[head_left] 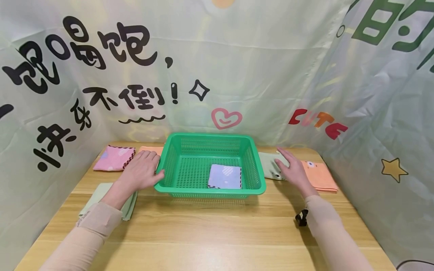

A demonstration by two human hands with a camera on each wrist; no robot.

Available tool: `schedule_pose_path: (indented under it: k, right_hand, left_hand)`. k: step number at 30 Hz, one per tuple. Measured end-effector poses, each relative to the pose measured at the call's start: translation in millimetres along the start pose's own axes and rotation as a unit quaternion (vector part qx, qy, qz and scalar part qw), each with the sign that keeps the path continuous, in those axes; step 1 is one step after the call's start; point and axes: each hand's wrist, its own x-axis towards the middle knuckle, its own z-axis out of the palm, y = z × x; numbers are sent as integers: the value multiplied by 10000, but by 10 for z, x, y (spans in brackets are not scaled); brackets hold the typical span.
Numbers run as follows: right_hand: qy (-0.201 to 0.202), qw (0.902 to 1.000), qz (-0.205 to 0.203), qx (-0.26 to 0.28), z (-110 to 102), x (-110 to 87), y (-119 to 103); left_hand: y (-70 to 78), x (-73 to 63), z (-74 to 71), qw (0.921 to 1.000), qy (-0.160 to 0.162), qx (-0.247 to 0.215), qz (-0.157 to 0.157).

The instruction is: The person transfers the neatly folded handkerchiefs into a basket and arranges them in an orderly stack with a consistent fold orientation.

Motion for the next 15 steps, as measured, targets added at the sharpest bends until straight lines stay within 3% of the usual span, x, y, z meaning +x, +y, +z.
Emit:
schedule_pose_path:
  k: [15]
  right_hand:
    - [-548, 9980, 306, -105, -44, 152, 278]
  left_hand:
    - [9, 10, -14, 10000, -14, -13, -28]
